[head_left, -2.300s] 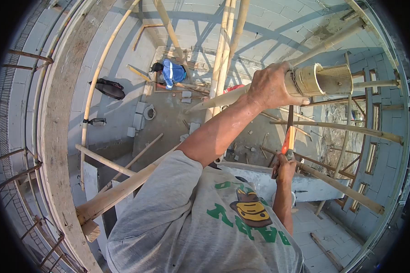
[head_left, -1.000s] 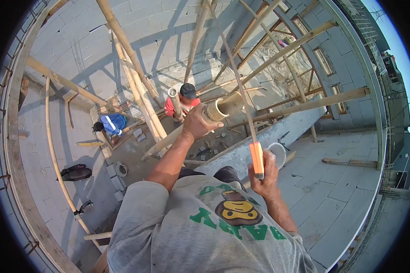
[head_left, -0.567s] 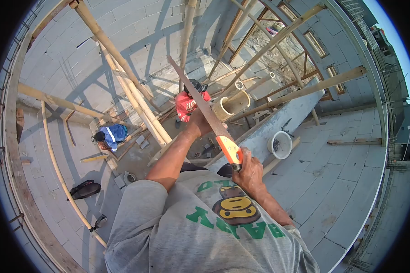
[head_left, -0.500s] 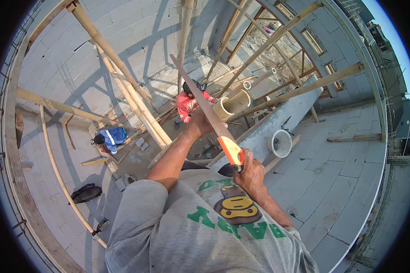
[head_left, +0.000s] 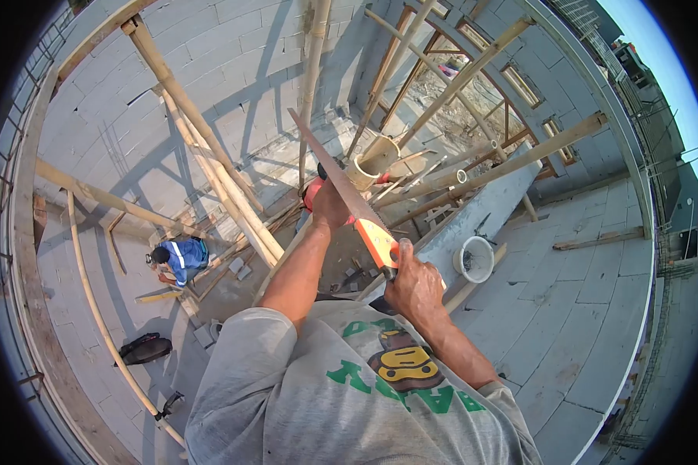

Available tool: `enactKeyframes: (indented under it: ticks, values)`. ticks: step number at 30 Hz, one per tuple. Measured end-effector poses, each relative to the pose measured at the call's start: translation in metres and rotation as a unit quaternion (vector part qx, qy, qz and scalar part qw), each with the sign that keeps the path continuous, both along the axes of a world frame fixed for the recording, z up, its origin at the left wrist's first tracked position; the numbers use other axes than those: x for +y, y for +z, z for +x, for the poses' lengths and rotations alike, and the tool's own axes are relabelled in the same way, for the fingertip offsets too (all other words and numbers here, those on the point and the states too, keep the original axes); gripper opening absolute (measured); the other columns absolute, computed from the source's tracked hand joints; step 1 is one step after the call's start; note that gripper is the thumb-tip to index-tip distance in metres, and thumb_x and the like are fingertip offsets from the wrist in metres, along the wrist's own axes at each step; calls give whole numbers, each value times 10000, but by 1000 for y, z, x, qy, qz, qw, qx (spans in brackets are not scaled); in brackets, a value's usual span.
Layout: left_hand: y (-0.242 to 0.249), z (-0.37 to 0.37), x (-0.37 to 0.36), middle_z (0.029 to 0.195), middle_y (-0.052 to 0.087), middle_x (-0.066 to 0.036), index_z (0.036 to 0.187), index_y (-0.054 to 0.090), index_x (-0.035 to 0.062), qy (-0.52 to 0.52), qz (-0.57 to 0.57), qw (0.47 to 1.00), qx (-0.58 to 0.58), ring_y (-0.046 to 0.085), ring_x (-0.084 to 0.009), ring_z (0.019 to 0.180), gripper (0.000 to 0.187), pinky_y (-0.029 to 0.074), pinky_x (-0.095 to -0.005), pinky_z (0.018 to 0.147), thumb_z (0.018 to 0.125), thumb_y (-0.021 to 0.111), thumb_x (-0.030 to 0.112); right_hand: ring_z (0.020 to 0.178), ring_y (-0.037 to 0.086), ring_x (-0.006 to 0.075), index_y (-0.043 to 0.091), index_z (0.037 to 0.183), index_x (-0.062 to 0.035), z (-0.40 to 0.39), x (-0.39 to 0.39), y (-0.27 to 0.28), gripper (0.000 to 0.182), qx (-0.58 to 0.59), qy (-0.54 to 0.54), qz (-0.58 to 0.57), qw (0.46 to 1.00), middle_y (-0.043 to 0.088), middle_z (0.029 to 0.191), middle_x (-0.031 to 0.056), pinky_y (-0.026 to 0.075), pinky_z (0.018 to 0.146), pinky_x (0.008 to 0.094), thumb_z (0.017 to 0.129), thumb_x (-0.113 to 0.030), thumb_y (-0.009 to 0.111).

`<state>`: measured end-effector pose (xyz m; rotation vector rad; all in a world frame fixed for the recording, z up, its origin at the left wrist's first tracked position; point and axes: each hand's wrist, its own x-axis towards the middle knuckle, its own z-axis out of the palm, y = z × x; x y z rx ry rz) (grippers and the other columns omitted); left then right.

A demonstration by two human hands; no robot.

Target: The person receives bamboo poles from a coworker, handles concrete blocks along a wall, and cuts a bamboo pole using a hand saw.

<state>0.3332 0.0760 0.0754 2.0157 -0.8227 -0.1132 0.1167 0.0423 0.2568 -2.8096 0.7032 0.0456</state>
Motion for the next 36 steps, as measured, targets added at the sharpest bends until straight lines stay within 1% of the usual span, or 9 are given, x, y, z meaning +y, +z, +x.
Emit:
enactKeyframes:
  ticks: [2, 4, 7, 12, 18, 19, 26, 29, 36]
  values:
    - [-8, 22, -2, 913, 704, -96, 1007, 663, 60, -5, 70, 997, 15, 675, -266, 862, 484, 526, -362, 760, 715, 775, 429, 640, 640, 384, 440, 1119, -6, 11, -11, -17, 450, -26, 17, -9, 999, 648, 733, 197, 483, 691, 466, 699, -57, 591]
    - [-17, 29, -6, 939, 705, -100, 1009, 664, 58, -6, 71, 990, -120, 672, -260, 889, 473, 526, -354, 781, 744, 744, 441, 653, 642, 384, 440, 1134, -2, 9, -22, -20, 458, -30, 37, -4, 999, 654, 751, 198, 484, 696, 462, 705, -62, 588]
    - [-35, 40, -2, 998, 699, -112, 1029, 658, 48, 25, 112, 993, 2, 662, -264, 929, 460, 520, -361, 817, 763, 733, 416, 658, 641, 374, 435, 1186, 12, -18, -33, -11, 526, -32, 59, -8, 998, 646, 737, 180, 478, 704, 456, 690, -59, 597]
    - [-12, 34, 2, 1031, 678, -154, 1154, 590, 32, 56, -7, 997, 57, 637, -301, 985, 545, 493, -377, 873, 756, 735, 376, 635, 637, 359, 434, 1197, 14, -67, -43, 20, 593, 0, 60, -26, 998, 634, 713, 168, 468, 686, 437, 642, -56, 631]
    - [1, 36, 3, 1061, 663, -156, 1104, 590, 43, -12, 84, 995, 47, 632, -329, 993, 507, 512, -382, 845, 754, 738, 380, 601, 636, 351, 451, 1166, 14, 14, -31, -3, 555, 21, 48, -42, 998, 634, 679, 167, 483, 694, 422, 647, -70, 630]
    - [12, 37, 4, 1056, 656, -151, 1082, 605, 49, -19, 144, 988, -44, 618, -325, 1011, 463, 501, -390, 867, 793, 693, 400, 604, 640, 348, 455, 1164, 17, 34, -28, -16, 546, 10, 47, -55, 997, 637, 683, 168, 484, 695, 420, 653, -76, 625]
    - [-19, 84, 3, 1051, 674, -152, 1171, 528, 38, -53, -17, 993, 101, 641, -327, 991, 527, 518, -388, 835, 761, 731, 300, 636, 664, 330, 474, 1161, 21, 26, -4, -9, 492, 47, 4, -98, 994, 648, 693, 167, 488, 695, 409, 702, -90, 613]
    - [-23, 84, -1, 1063, 670, -190, 1210, 481, 37, -11, -29, 999, 24, 645, -351, 988, 607, 525, -406, 812, 732, 760, 288, 627, 663, 326, 493, 1118, 2, -14, 7, 9, 444, 27, -22, -79, 996, 650, 689, 159, 490, 680, 409, 700, -84, 614]
    - [-2, 101, 0, 1019, 672, -196, 1161, 494, 47, -16, -16, 999, 41, 626, -389, 987, 555, 513, -457, 804, 750, 748, 320, 608, 655, 327, 486, 1042, -12, 107, -9, -29, 387, -11, 13, -116, 993, 652, 690, 172, 485, 653, 432, 692, -96, 629]
